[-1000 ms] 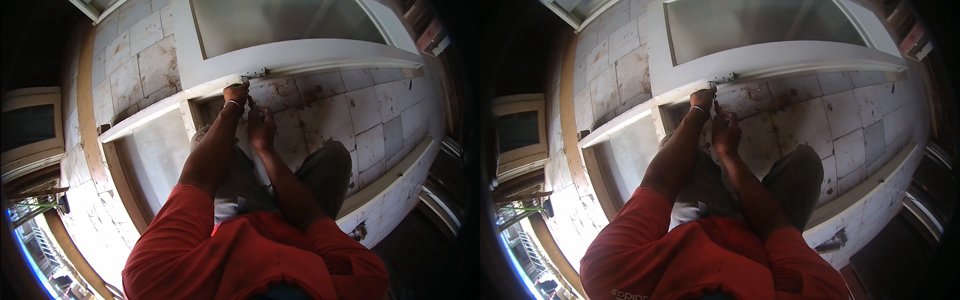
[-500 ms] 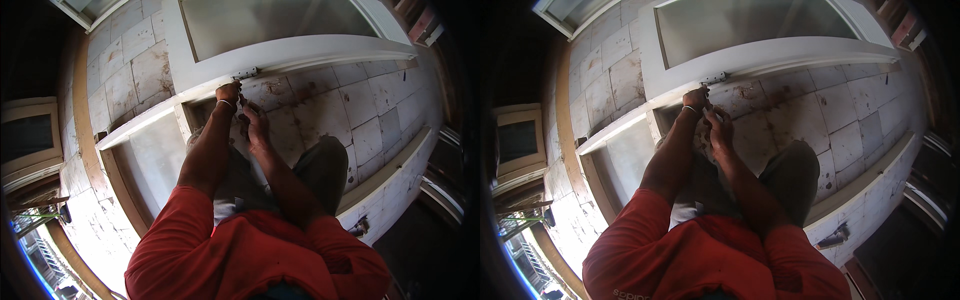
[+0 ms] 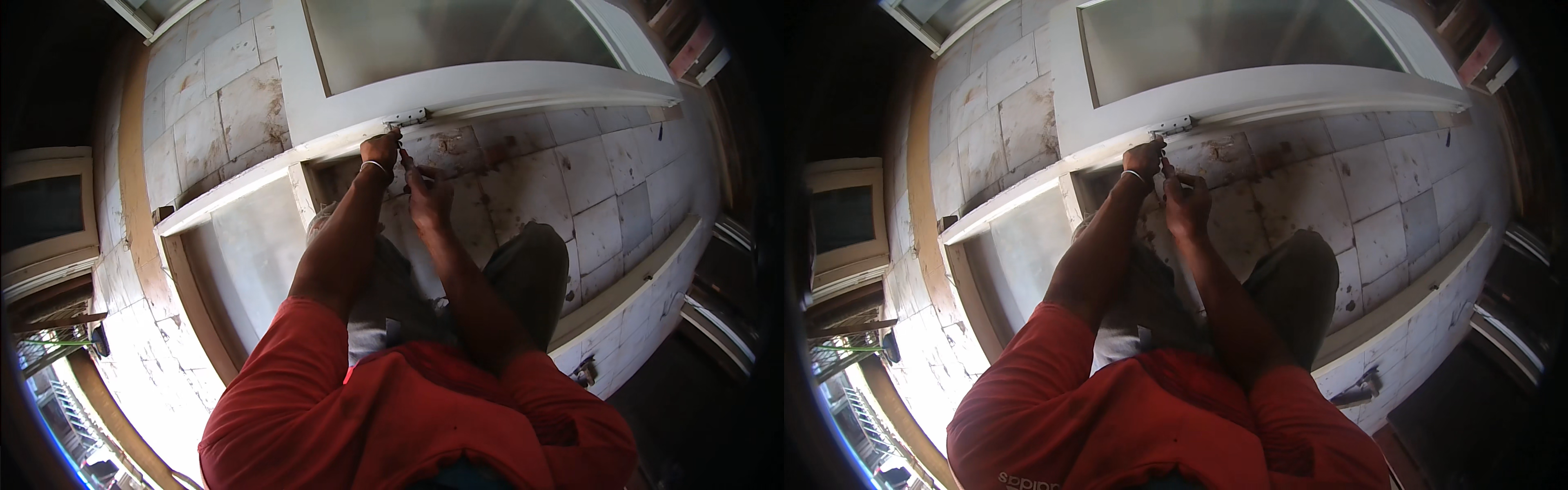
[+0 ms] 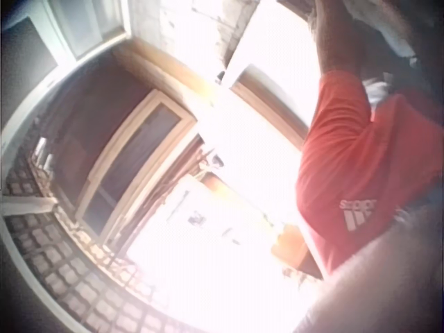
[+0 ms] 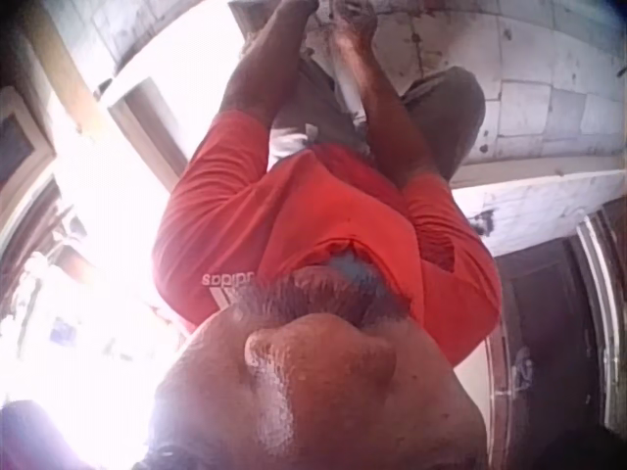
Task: The person repairs a door laid on the floor by using a screwdriver to tighten screws on a hinge and handling the door frame.
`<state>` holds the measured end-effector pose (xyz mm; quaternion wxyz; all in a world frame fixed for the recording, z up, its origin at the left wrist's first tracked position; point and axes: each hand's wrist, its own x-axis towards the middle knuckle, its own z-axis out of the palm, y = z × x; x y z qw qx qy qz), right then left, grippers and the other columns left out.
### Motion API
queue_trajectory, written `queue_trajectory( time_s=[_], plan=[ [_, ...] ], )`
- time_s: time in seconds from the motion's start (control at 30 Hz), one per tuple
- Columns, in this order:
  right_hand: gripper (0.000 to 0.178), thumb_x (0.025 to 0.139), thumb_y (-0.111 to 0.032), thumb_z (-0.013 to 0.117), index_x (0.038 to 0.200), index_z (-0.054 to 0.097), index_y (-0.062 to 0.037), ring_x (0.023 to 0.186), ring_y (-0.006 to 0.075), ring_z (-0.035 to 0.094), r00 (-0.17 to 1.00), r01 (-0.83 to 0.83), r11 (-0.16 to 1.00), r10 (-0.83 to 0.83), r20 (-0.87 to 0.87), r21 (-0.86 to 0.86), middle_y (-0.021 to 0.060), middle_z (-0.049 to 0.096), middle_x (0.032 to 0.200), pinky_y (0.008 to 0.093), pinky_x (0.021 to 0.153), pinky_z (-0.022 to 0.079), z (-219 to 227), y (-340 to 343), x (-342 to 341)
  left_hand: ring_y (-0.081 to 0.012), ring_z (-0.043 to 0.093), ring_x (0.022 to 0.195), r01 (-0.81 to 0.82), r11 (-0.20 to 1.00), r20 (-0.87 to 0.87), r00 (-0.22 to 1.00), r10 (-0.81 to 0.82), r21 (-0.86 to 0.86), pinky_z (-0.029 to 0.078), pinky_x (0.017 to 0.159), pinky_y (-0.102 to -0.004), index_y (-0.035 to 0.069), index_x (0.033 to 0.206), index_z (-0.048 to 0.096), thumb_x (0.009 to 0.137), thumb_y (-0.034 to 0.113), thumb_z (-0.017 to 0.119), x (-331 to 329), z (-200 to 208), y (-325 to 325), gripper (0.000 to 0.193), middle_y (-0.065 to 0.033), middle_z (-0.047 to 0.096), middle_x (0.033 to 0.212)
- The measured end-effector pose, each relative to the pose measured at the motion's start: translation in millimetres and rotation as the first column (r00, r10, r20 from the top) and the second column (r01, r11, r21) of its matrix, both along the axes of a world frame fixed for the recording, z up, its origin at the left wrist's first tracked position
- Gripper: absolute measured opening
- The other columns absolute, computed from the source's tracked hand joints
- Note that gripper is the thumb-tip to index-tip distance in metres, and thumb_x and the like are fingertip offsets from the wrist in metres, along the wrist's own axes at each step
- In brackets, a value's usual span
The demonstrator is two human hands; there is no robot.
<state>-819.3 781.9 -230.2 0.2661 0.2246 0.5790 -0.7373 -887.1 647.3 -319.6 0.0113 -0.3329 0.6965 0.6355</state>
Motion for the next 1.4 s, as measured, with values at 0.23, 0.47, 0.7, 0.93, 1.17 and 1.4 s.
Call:
queue_trajectory(
  time_s=[0.23,0.47,0.7,0.93,1.17,1.4],
  plan=[
    [0.022,0.085,-0.015,0.061,0.102,0.058,-0.0017,0.084,0.0394,0.065,0.773,0.088,0.902,0.205,-0.6,0.422,0.0197,0.067,0.092,0.0448,0.074,0.051,-6.4,-12.2,13.3,-0.0239,0.068,0.09,0.283,0.929,0.175,0.954,-0.245,-0.24,0.05,0.081,-0.0368,0.015,0.106,0.07,0.1,0.038,0.036,1.3,3.2,-2.8,0.041,-0.0061,0.071,0.091],
    [0.039,0.086,-0.027,0.065,0.115,0.054,-0.0022,0.071,0.0215,0.062,0.653,0.128,0.567,0.569,-0.5,0.813,0.0098,0.065,0.083,0.0354,0.066,0.05,-6.5,-6.4,12.4,-0.0242,0.067,0.091,0.335,0.913,0.189,0.937,-0.295,-0.234,0.05,0.084,-0.0355,0.014,0.107,0.07,0.101,0.038,0.03,-1.6,10.0,-2.6,0.046,-0.0053,0.071,0.092],
    [0.041,0.089,-0.029,0.062,0.114,0.054,0.0025,0.071,0.0162,0.058,0.997,0.079,0.997,-0.079,-0.013,0.021,0.0094,0.062,0.079,0.0319,0.067,0.047,-1.7,-8.6,13.3,-0.0213,0.067,0.087,0.229,0.946,0.195,0.963,-0.186,-0.228,0.048,0.085,-0.0325,0.012,0.104,0.071,0.102,0.039,0.029,2.2,1.3,-3.9,0.051,-0.0063,0.071,0.097],
    [0.041,0.089,-0.031,0.066,0.114,0.055,0.0007,0.056,0.0075,0.049,0.844,0.174,0.934,0.021,-0.536,0.311,0.0016,0.056,0.073,0.0256,0.049,0.04,-63.3,-7.5,21.9,-0.0178,0.062,0.072,0.205,0.977,0.158,0.968,-0.194,-0.06,0.05,0.07,-0.0315,0.01,0.101,0.072,0.1,0.043,0.037,-5.4,-0.5,3.5,0.048,-0.0039,0.067,0.082],
    [0.04,0.089,-0.03,0.067,0.114,0.056,-0.0009,0.053,0.0057,0.047,0.943,0.108,0.961,-0.017,-0.333,0.256,0.0006,0.055,0.069,0.0228,0.044,0.037,-32.0,-6.7,23.4,-0.0154,0.054,0.066,-0.143,0.966,0.114,0.986,0.121,0.214,0.044,0.061,-0.0315,0.002,0.09,0.072,0.091,0.032,0.062,2.3,7.5,8.2,0.032,-0.0055,0.063,0.077],
    [0.039,0.089,-0.03,0.067,0.113,0.057,-0.0012,0.052,0.006,0.047,0.937,0.131,0.946,-0.02,-0.35,0.296,0.0006,0.055,0.069,0.0229,0.045,0.037,-40.9,-7.9,23.7,-0.0159,0.054,0.066,-0.151,0.964,0.125,0.984,0.126,0.217,0.044,0.062,-0.0315,0.001,0.091,0.073,0.091,0.032,0.062,0.2,7.6,8.3,0.033,-0.0057,0.064,0.078]
  ],
)
